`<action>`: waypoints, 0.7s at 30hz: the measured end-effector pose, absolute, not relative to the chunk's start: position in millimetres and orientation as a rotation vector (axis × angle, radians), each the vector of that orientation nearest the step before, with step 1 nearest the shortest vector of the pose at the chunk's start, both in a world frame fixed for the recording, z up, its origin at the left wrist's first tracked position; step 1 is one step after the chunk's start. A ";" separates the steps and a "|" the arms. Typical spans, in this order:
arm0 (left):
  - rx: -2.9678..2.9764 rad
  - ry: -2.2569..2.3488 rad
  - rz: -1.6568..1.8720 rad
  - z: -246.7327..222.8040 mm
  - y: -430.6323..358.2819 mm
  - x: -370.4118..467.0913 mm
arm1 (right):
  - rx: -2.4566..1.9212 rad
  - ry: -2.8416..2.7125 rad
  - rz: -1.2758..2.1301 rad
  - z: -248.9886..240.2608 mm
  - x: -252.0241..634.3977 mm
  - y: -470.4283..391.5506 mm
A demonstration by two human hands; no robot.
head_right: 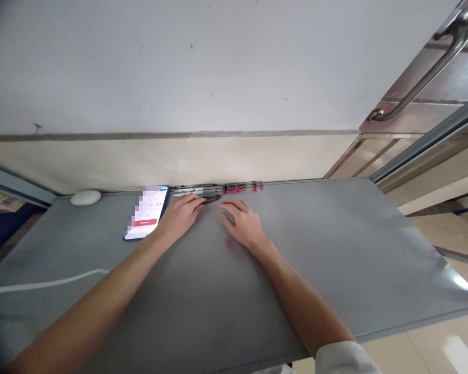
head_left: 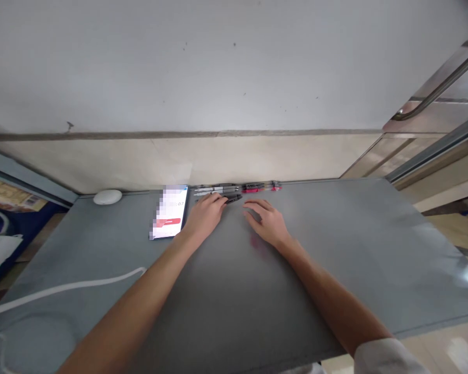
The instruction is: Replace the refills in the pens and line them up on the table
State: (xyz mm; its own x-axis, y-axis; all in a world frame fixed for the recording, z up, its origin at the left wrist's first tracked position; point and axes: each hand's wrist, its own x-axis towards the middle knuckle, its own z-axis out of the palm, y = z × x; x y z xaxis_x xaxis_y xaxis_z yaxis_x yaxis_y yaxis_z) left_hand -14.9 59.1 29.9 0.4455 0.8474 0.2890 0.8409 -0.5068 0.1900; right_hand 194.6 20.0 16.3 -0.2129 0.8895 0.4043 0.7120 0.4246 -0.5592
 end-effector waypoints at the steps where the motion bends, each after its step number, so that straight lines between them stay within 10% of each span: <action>1: 2.577 1.552 0.602 32.1 59.3 -14.7 | -1.320 -1.939 0.422 17.8 194.0 21.1; 10: 1.437 1.302 0.872 59.4 46.7 -10.1 | -0.976 -1.127 1.380 32.4 188.7 32.1; 21: 0.896 0.910 0.840 35.8 17.3 10.9 | -0.978 -0.967 1.465 36.8 186.4 22.3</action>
State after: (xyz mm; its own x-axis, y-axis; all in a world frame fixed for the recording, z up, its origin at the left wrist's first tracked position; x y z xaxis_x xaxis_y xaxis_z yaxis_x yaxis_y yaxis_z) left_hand 10.9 17.3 35.8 0.3715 0.8831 -0.2864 -0.2151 0.3819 0.8988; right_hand 186.4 22.3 36.8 -0.0870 0.9938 -0.0697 -0.3259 -0.0945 -0.9407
